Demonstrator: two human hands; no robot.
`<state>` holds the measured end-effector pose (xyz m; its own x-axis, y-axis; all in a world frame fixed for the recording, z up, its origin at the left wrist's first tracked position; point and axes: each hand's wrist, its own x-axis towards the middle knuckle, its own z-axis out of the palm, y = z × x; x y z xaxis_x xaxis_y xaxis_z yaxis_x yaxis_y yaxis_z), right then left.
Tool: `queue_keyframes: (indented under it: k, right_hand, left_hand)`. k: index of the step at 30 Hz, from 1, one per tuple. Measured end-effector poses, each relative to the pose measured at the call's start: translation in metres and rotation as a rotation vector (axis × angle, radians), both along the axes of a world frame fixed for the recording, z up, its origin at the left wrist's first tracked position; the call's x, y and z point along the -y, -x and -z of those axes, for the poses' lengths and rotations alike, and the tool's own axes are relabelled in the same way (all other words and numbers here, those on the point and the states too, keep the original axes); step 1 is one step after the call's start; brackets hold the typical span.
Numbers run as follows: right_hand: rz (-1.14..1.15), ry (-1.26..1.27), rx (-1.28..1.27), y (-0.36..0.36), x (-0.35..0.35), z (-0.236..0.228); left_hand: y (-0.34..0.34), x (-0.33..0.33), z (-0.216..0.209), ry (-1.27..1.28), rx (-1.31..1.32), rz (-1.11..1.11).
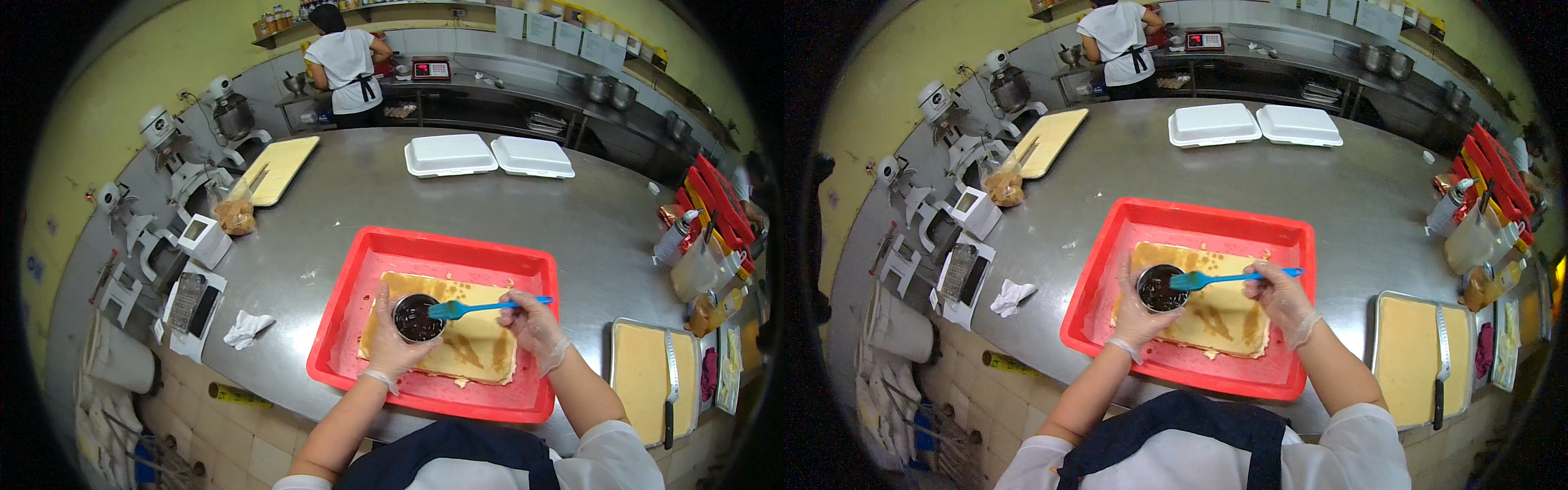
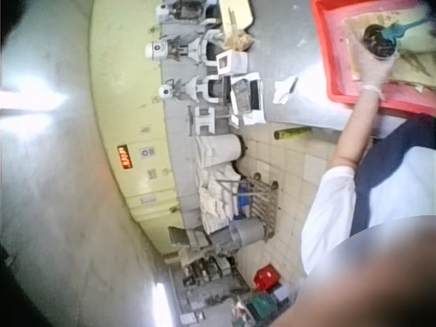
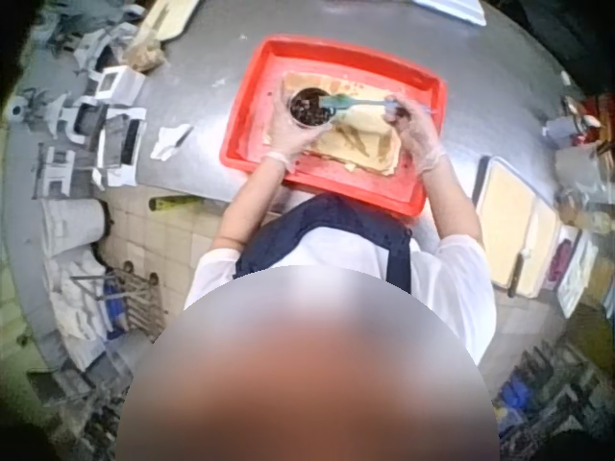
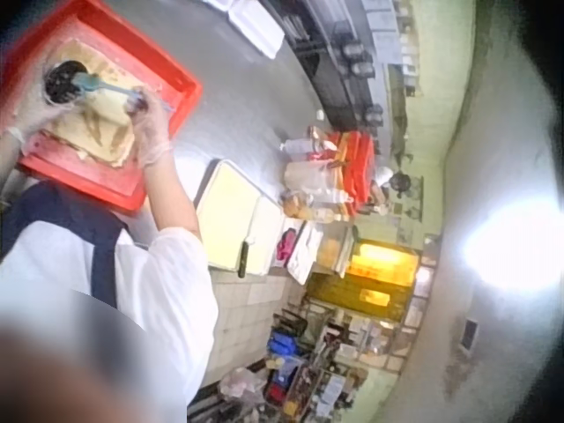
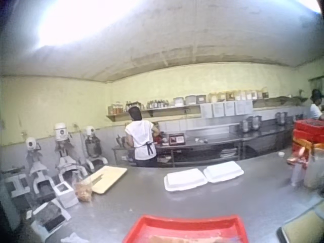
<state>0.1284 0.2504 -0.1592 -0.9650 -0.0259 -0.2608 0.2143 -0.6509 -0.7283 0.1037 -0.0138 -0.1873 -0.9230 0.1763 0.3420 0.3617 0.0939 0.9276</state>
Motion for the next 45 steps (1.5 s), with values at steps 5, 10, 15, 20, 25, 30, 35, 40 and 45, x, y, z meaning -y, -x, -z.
queue_keyframes:
  k: [5, 10, 15, 20, 25, 30, 35, 40, 45]
  right_hand:
    - [0.243, -0.54, 0.016, -0.012, -0.028, -0.013]
    - [0.198, -0.653, 0.076, -0.003, -0.018, -0.012]
    - [0.025, -0.582, 0.152, 0.021, -0.005, -0.005]
    - [0.124, -0.604, 0.065, 0.042, 0.006, -0.01]
    - [0.163, -0.642, 0.058, 0.055, 0.009, -0.013]
    - [0.034, -0.692, 0.066, 0.059, 0.002, -0.012]
    - [0.234, -0.461, -0.068, 0.045, 0.002, -0.037]
    - [-0.158, -0.687, -0.171, 0.014, 0.036, -0.042]
    - [-0.186, -0.429, 0.01, 0.006, 0.052, -0.015]
  left_hand:
    - [0.001, 0.002, -0.003, 0.036, 0.004, -0.047]
    - [-0.001, 0.002, -0.005, 0.0, 0.038, -0.034]
    - [0.0, 0.003, -0.004, -0.106, 0.106, -0.007]
    - [0.0, 0.003, -0.004, -0.083, 0.082, -0.047]
    - [0.0, 0.005, -0.007, -0.069, 0.081, -0.054]
    - [0.001, 0.007, -0.004, 0.026, 0.006, -0.092]
    - [0.004, 0.006, 0.003, 0.021, 0.045, -0.055]
    - [0.004, 0.004, 0.003, 0.077, 0.035, 0.023]
    - [0.0, 0.003, -0.002, 0.126, 0.05, 0.078]
